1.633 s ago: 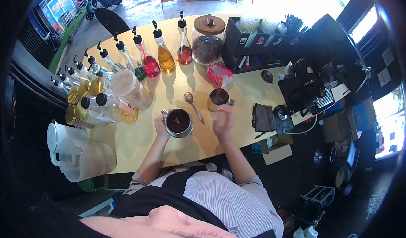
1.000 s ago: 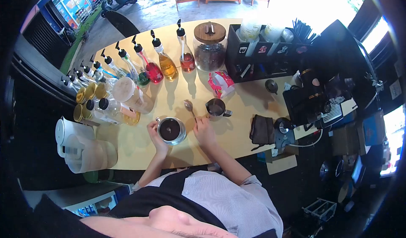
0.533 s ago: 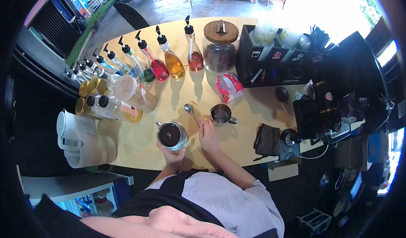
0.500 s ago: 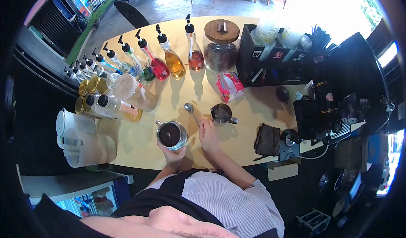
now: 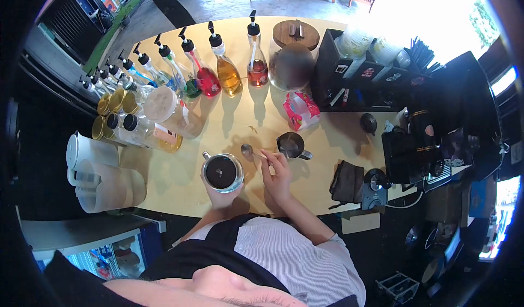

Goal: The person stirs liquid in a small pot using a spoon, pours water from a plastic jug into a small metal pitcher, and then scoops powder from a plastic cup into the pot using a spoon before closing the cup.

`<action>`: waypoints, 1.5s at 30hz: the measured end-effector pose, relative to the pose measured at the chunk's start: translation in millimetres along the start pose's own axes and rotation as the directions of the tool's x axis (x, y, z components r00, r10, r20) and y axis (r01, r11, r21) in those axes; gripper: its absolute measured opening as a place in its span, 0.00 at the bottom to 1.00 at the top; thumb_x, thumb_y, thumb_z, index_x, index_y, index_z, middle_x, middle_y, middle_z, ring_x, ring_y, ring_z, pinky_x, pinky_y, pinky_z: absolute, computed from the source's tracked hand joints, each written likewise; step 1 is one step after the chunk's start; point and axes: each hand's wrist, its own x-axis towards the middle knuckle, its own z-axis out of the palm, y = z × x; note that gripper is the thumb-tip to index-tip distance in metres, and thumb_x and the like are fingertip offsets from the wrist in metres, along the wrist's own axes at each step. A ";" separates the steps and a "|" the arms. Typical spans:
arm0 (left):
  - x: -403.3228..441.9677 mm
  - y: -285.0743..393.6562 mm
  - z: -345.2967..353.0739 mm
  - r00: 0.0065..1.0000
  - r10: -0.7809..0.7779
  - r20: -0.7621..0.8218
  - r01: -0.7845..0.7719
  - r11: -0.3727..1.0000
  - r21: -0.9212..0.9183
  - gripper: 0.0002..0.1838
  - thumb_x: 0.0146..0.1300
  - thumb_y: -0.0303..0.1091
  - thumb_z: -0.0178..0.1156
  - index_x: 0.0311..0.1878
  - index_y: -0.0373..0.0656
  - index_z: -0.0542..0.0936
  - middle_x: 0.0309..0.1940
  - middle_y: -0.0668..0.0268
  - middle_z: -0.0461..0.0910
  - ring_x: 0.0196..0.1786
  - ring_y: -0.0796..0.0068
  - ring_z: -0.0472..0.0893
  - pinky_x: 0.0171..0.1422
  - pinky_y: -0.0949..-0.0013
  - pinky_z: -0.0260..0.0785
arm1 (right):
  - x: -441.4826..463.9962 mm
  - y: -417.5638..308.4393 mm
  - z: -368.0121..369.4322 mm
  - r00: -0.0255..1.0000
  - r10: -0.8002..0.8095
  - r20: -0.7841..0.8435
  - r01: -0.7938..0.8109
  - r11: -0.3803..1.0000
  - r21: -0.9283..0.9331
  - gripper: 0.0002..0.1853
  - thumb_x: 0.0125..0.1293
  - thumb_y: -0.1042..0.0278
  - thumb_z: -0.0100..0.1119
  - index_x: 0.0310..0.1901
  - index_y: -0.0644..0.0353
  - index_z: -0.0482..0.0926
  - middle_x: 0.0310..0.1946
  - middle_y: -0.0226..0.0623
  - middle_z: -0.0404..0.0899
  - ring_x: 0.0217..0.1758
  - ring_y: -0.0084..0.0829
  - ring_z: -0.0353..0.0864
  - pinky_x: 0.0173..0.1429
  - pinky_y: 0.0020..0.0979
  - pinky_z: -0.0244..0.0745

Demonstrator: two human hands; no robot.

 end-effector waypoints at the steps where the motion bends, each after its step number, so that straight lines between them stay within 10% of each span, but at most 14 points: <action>1: 1.5 0.1 -0.1 1.000 0.001 -0.004 -0.001 1.000 -0.001 0.57 0.42 0.25 0.74 0.69 0.49 0.44 0.62 0.55 0.64 0.63 0.63 0.71 0.70 0.57 0.60 | 1.1 0.4 0.0 1.000 -0.025 -0.015 0.025 1.000 0.006 0.13 0.62 0.80 0.58 0.49 0.63 0.81 0.31 0.35 0.75 0.32 0.24 0.76 0.37 0.23 0.72; 6: 3.2 0.8 0.6 0.995 -0.057 -0.078 0.054 0.998 -0.038 0.46 0.39 0.26 0.76 0.62 0.43 0.61 0.56 0.59 0.71 0.60 0.66 0.73 0.64 0.59 0.68 | 11.5 -11.1 -14.5 0.991 -0.128 -0.035 0.126 0.991 -0.044 0.13 0.64 0.81 0.55 0.49 0.66 0.80 0.35 0.39 0.75 0.33 0.25 0.77 0.38 0.22 0.73; 10: 3.1 -5.2 -6.8 0.999 -0.043 0.023 0.042 0.999 0.030 0.53 0.40 0.24 0.75 0.67 0.41 0.50 0.58 0.53 0.68 0.60 0.61 0.74 0.63 0.59 0.69 | 19.9 -23.7 -25.8 0.983 -0.166 -0.083 0.169 0.985 0.033 0.10 0.69 0.76 0.51 0.48 0.69 0.78 0.37 0.41 0.75 0.33 0.27 0.79 0.38 0.24 0.75; 16: 5.0 -7.5 -4.0 0.999 0.021 -0.044 -0.014 0.989 0.145 0.45 0.39 0.27 0.76 0.61 0.43 0.61 0.55 0.60 0.72 0.58 0.68 0.74 0.63 0.61 0.67 | 30.3 -45.3 -36.0 0.969 -0.182 -0.167 0.233 0.897 0.376 0.12 0.73 0.67 0.47 0.43 0.70 0.74 0.34 0.45 0.76 0.32 0.30 0.80 0.35 0.27 0.76; 22: 8.5 -8.7 -1.7 1.000 -0.005 -0.004 0.005 0.999 0.044 0.46 0.39 0.22 0.76 0.62 0.45 0.61 0.55 0.59 0.72 0.58 0.68 0.73 0.64 0.62 0.67 | 37.6 -54.4 -38.1 0.931 -0.366 0.001 0.347 0.884 0.312 0.15 0.74 0.59 0.46 0.40 0.65 0.73 0.30 0.44 0.76 0.29 0.32 0.79 0.33 0.28 0.74; 25: 1.7 -24.8 -6.1 1.000 -0.012 0.017 0.011 0.999 0.038 0.35 0.53 0.35 0.70 0.62 0.46 0.64 0.55 0.60 0.73 0.59 0.68 0.73 0.65 0.60 0.66 | 41.5 -60.0 -35.3 0.893 -0.448 0.052 0.416 0.864 0.284 0.15 0.73 0.60 0.47 0.38 0.65 0.74 0.29 0.45 0.77 0.27 0.31 0.78 0.31 0.29 0.73; 27: -3.0 -48.4 -12.9 0.943 -0.333 -0.021 0.313 0.905 -0.287 0.29 0.66 0.56 0.53 0.61 0.46 0.67 0.55 0.61 0.73 0.59 0.68 0.72 0.66 0.58 0.65 | 43.1 -60.8 -32.5 0.880 -0.470 0.067 0.435 0.856 0.279 0.14 0.73 0.60 0.48 0.38 0.64 0.75 0.29 0.44 0.77 0.27 0.31 0.78 0.30 0.29 0.73; 31: -4.6 -48.5 -17.0 0.958 -0.288 0.007 0.284 0.943 -0.172 0.35 0.68 0.67 0.34 0.60 0.46 0.69 0.56 0.63 0.73 0.60 0.68 0.72 0.66 0.57 0.65 | 44.4 -61.9 -29.6 0.857 -0.503 0.115 0.463 0.848 0.259 0.12 0.71 0.62 0.51 0.37 0.63 0.76 0.29 0.41 0.78 0.27 0.31 0.78 0.30 0.29 0.72; 34: -1.8 -42.1 -14.7 0.957 -0.291 0.007 0.286 0.937 -0.201 0.28 0.70 0.59 0.42 0.60 0.46 0.67 0.56 0.62 0.73 0.59 0.70 0.73 0.66 0.59 0.65 | 44.9 -61.3 -28.1 0.851 -0.505 0.146 0.463 0.852 0.245 0.10 0.70 0.64 0.52 0.37 0.63 0.76 0.29 0.40 0.78 0.27 0.32 0.78 0.30 0.29 0.72; 37: 4.3 -27.0 -8.9 0.997 0.025 0.080 -0.037 0.987 0.155 0.23 0.70 0.51 0.49 0.60 0.46 0.66 0.55 0.62 0.73 0.57 0.70 0.74 0.65 0.61 0.67 | 44.5 -60.9 -27.7 0.852 -0.483 0.202 0.441 0.870 0.222 0.09 0.70 0.65 0.53 0.37 0.63 0.76 0.29 0.41 0.78 0.28 0.31 0.78 0.30 0.29 0.72; 39: 0.4 -42.8 -15.4 0.982 -0.190 0.016 0.191 0.978 -0.078 0.47 0.37 0.26 0.77 0.60 0.41 0.59 0.53 0.57 0.73 0.54 0.66 0.77 0.60 0.62 0.70 | 44.9 -61.8 -26.1 0.852 -0.486 0.198 0.443 0.868 0.225 0.09 0.70 0.65 0.53 0.37 0.63 0.76 0.29 0.41 0.78 0.27 0.31 0.78 0.30 0.29 0.72; 45: -2.5 -47.2 -16.2 0.923 -0.384 -0.018 0.367 0.896 -0.249 0.47 0.38 0.27 0.78 0.60 0.41 0.59 0.51 0.58 0.74 0.54 0.67 0.77 0.58 0.63 0.71 | 44.1 -61.1 -23.1 0.868 -0.464 0.177 0.412 0.872 0.263 0.09 0.70 0.65 0.52 0.37 0.63 0.76 0.29 0.41 0.78 0.27 0.31 0.77 0.30 0.28 0.72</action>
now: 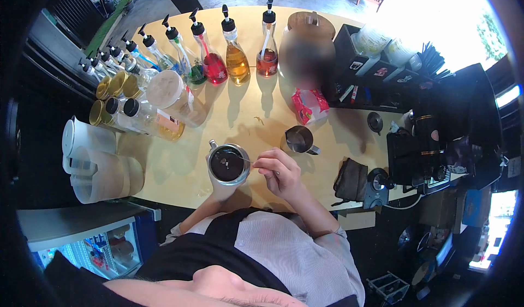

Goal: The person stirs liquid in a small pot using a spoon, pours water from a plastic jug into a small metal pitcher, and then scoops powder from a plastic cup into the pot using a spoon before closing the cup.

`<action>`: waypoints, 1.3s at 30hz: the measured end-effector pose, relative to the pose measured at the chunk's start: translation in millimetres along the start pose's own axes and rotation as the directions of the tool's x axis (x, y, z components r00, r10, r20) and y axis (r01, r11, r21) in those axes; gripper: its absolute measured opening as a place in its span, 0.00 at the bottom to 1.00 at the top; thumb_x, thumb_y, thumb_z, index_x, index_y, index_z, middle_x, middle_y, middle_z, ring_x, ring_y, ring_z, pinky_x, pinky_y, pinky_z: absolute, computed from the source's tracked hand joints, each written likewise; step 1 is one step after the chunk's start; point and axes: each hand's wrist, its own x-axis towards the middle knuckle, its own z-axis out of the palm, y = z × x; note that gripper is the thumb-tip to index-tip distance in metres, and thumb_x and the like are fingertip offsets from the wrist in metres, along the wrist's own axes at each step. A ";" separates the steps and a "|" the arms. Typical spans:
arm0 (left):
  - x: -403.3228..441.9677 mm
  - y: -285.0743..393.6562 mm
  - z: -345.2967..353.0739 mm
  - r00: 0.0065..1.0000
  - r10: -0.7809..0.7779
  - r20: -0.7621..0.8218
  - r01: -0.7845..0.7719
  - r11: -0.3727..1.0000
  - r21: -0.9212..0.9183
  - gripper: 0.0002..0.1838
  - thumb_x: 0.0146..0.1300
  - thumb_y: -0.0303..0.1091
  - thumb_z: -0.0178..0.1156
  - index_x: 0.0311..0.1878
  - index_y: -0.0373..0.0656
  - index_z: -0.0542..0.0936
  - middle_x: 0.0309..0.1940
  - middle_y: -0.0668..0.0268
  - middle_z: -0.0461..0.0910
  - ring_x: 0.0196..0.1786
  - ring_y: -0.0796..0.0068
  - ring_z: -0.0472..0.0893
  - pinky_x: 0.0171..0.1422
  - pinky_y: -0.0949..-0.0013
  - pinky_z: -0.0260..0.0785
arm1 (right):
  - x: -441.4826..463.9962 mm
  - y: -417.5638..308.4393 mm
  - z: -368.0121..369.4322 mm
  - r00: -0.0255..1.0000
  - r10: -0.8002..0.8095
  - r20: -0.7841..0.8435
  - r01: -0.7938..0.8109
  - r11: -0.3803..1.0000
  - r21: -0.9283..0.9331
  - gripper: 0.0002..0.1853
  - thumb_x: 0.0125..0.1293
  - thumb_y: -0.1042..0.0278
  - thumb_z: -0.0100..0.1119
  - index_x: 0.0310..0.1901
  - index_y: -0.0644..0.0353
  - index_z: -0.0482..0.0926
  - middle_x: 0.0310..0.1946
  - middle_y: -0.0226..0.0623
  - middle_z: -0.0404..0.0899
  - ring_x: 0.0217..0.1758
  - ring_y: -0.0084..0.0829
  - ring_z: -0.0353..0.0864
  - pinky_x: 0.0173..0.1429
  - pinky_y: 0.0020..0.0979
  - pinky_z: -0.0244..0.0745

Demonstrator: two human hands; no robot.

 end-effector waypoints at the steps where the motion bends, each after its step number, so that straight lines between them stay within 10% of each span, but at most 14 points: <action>1: 0.5 0.2 -0.7 1.000 -0.001 -0.001 0.001 1.000 0.000 0.47 0.38 0.27 0.78 0.60 0.41 0.59 0.51 0.58 0.74 0.54 0.67 0.77 0.58 0.63 0.71 | 0.3 0.7 0.3 1.000 -0.011 -0.009 0.011 1.000 -0.002 0.09 0.70 0.65 0.52 0.37 0.63 0.76 0.29 0.41 0.78 0.27 0.31 0.77 0.29 0.27 0.71; 16: 1.3 9.3 2.7 0.999 -0.017 0.027 0.016 0.998 0.062 0.47 0.37 0.27 0.79 0.59 0.41 0.59 0.50 0.58 0.75 0.53 0.68 0.78 0.57 0.64 0.72 | 3.0 -0.7 0.8 1.000 0.024 0.020 -0.025 0.999 0.041 0.05 0.65 0.72 0.57 0.35 0.64 0.77 0.30 0.40 0.78 0.28 0.33 0.76 0.31 0.29 0.70; 18: -0.4 34.4 15.8 0.958 0.268 0.102 -0.287 0.915 0.285 0.46 0.37 0.27 0.78 0.59 0.41 0.59 0.50 0.58 0.75 0.52 0.67 0.79 0.57 0.64 0.72 | 5.5 -1.7 1.8 0.999 0.016 0.030 -0.017 0.999 0.032 0.08 0.68 0.68 0.54 0.36 0.63 0.76 0.29 0.40 0.78 0.27 0.31 0.76 0.30 0.29 0.70; 21: 0.3 31.5 12.0 0.944 0.307 0.123 -0.330 0.890 0.314 0.47 0.37 0.27 0.79 0.60 0.41 0.59 0.51 0.58 0.75 0.52 0.67 0.79 0.57 0.64 0.72 | 5.8 -2.9 2.5 0.999 -0.001 0.034 0.000 1.000 0.028 0.11 0.71 0.64 0.51 0.36 0.63 0.76 0.28 0.40 0.78 0.26 0.30 0.76 0.29 0.28 0.69; 28: 2.0 16.4 1.9 0.953 0.253 0.165 -0.294 0.903 0.312 0.48 0.37 0.27 0.79 0.60 0.41 0.59 0.52 0.57 0.74 0.54 0.68 0.78 0.58 0.65 0.71 | 5.4 -1.0 0.7 0.999 -0.031 0.031 0.030 0.999 0.029 0.05 0.65 0.70 0.58 0.35 0.64 0.77 0.30 0.40 0.78 0.28 0.35 0.75 0.31 0.30 0.70; 31: 2.5 7.9 -0.5 0.997 0.035 0.076 -0.041 0.995 0.089 0.48 0.37 0.27 0.79 0.60 0.41 0.59 0.53 0.57 0.74 0.54 0.67 0.78 0.59 0.64 0.71 | 7.0 -0.4 2.2 0.999 -0.040 0.033 0.039 0.999 0.035 0.06 0.65 0.70 0.58 0.35 0.63 0.78 0.29 0.40 0.77 0.27 0.34 0.74 0.31 0.30 0.70; 33: 0.4 34.7 14.1 0.934 0.326 0.144 -0.354 0.892 0.281 0.47 0.38 0.27 0.79 0.60 0.40 0.58 0.53 0.57 0.73 0.54 0.67 0.78 0.59 0.64 0.71 | 7.6 -1.6 0.8 0.998 -0.041 0.046 0.040 0.999 0.021 0.09 0.68 0.66 0.55 0.35 0.63 0.77 0.29 0.39 0.78 0.27 0.33 0.75 0.31 0.30 0.70; 39: 1.9 46.8 20.2 0.920 0.349 0.178 -0.388 0.874 0.293 0.46 0.39 0.26 0.78 0.60 0.40 0.58 0.52 0.57 0.74 0.53 0.67 0.78 0.58 0.64 0.72 | 8.7 0.4 0.1 0.997 -0.064 0.046 0.064 0.998 -0.007 0.12 0.71 0.62 0.52 0.36 0.62 0.76 0.29 0.39 0.78 0.27 0.33 0.76 0.31 0.30 0.70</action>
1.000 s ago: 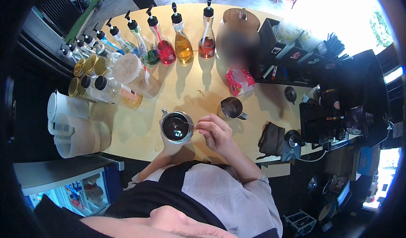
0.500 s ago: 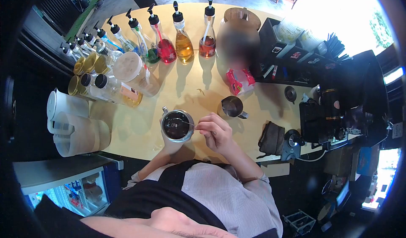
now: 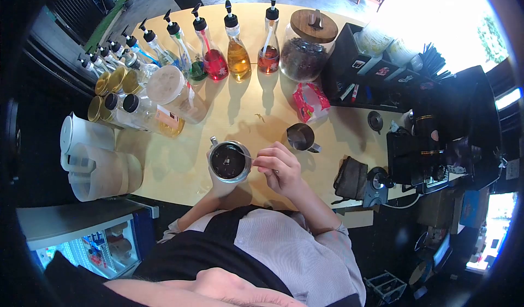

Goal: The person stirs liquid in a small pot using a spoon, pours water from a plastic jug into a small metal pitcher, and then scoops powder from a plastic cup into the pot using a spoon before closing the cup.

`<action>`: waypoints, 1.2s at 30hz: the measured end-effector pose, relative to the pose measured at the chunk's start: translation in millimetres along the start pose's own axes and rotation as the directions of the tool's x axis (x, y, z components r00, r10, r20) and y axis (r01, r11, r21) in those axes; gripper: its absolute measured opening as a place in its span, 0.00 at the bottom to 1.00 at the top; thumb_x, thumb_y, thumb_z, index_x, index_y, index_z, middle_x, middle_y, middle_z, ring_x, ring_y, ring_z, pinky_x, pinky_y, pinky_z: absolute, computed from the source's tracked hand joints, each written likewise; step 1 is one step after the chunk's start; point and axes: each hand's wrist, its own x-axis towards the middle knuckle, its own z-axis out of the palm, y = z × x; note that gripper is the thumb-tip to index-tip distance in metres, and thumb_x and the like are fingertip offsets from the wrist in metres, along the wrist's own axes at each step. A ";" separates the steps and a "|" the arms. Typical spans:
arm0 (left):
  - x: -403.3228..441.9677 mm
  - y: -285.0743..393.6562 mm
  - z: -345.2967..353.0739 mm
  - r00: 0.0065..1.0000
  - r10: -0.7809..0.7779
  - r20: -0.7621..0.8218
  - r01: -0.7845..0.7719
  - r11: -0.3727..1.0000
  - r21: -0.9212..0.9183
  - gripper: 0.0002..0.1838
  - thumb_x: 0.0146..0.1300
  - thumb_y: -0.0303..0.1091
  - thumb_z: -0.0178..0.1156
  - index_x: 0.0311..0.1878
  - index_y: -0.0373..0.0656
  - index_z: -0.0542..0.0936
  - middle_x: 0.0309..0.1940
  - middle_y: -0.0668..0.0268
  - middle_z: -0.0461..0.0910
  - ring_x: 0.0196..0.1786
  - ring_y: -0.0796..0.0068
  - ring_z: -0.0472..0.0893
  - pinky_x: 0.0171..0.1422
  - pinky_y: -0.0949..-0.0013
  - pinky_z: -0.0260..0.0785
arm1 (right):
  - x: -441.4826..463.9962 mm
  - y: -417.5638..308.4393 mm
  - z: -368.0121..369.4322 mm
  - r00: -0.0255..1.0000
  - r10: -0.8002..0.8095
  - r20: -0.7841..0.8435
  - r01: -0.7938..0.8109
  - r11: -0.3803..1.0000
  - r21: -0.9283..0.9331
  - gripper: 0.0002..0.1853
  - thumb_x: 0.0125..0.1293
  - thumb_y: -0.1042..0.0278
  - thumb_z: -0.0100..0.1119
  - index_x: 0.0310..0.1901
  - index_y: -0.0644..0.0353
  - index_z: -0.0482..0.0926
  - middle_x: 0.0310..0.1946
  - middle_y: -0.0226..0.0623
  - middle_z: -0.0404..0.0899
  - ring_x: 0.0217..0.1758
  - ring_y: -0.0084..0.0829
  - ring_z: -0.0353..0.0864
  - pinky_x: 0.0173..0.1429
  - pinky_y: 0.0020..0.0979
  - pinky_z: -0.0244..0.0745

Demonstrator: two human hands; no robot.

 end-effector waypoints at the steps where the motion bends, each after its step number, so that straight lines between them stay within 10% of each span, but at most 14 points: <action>1: -1.6 -3.8 -0.2 1.000 0.000 0.000 0.000 1.000 0.000 0.46 0.39 0.26 0.78 0.60 0.40 0.58 0.52 0.57 0.74 0.53 0.67 0.78 0.58 0.64 0.72 | 1.3 -0.1 0.2 1.000 -0.015 0.006 0.015 1.000 -0.013 0.12 0.71 0.62 0.51 0.36 0.62 0.76 0.29 0.39 0.78 0.27 0.33 0.76 0.30 0.30 0.70; 36: -7.7 -17.5 -4.5 0.999 -0.051 0.013 0.052 0.998 -0.042 0.49 0.37 0.27 0.79 0.61 0.41 0.57 0.53 0.57 0.73 0.54 0.67 0.78 0.58 0.63 0.73 | 0.2 -2.1 1.9 1.000 -0.029 0.002 0.029 1.000 -0.010 0.15 0.72 0.58 0.50 0.35 0.61 0.77 0.27 0.37 0.78 0.27 0.34 0.75 0.31 0.31 0.70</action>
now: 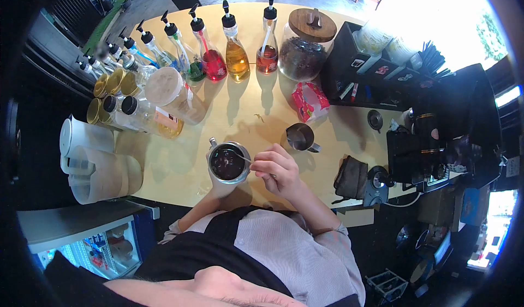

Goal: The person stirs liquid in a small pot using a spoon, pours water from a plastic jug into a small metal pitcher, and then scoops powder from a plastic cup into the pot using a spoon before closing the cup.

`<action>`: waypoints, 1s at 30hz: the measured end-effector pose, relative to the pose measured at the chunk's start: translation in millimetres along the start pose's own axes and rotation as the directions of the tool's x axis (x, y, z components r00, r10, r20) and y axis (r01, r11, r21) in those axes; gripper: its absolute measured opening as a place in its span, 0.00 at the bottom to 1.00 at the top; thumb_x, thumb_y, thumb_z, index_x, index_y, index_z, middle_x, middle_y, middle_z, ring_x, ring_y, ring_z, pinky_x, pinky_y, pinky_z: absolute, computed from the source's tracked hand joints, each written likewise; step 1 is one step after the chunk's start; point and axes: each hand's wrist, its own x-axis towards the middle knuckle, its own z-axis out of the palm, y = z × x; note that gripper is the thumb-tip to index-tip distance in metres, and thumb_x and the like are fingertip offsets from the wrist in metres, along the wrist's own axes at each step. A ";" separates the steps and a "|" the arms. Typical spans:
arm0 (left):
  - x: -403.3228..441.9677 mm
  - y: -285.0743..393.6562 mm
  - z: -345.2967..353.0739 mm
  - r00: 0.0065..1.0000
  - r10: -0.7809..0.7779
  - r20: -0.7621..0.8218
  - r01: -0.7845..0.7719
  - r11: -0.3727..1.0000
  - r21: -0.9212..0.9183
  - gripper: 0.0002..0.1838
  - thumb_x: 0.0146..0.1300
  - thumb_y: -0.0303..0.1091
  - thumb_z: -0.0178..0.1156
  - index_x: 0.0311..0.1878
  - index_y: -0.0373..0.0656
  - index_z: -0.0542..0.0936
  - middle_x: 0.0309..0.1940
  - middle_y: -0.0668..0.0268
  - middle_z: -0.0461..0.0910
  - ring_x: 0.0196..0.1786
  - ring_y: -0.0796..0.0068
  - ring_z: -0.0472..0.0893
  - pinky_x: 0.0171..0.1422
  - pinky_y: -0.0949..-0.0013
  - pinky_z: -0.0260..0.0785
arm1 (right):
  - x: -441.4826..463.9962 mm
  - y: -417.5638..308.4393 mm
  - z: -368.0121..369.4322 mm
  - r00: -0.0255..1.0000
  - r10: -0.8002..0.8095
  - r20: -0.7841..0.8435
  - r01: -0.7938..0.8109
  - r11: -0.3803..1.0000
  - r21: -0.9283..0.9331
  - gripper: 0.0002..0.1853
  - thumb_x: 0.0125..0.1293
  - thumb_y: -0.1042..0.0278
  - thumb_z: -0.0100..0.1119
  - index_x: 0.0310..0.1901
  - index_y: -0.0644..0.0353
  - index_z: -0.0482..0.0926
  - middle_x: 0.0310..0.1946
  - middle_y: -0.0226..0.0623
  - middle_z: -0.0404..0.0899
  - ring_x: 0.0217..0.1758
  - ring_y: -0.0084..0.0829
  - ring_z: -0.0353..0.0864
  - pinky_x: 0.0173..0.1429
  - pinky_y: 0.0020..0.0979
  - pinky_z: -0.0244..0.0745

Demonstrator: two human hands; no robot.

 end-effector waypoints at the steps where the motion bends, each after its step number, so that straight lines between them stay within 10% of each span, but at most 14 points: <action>1: -1.2 -2.1 -0.2 1.000 0.000 0.000 0.000 1.000 0.000 0.49 0.37 0.27 0.79 0.61 0.41 0.57 0.53 0.57 0.73 0.54 0.67 0.78 0.58 0.63 0.73 | 0.6 -0.3 0.2 1.000 -0.009 0.009 0.009 1.000 -0.006 0.15 0.72 0.58 0.50 0.35 0.61 0.77 0.28 0.37 0.78 0.27 0.34 0.75 0.31 0.31 0.70; 30: -4.0 -8.9 -2.9 0.999 -0.036 -0.015 0.036 0.999 0.016 0.50 0.36 0.28 0.80 0.61 0.41 0.57 0.54 0.57 0.73 0.55 0.67 0.77 0.58 0.64 0.72 | -3.1 -2.2 -1.2 0.999 0.033 -0.021 -0.033 0.999 0.025 0.08 0.64 0.66 0.59 0.33 0.61 0.78 0.29 0.37 0.78 0.30 0.36 0.76 0.34 0.31 0.72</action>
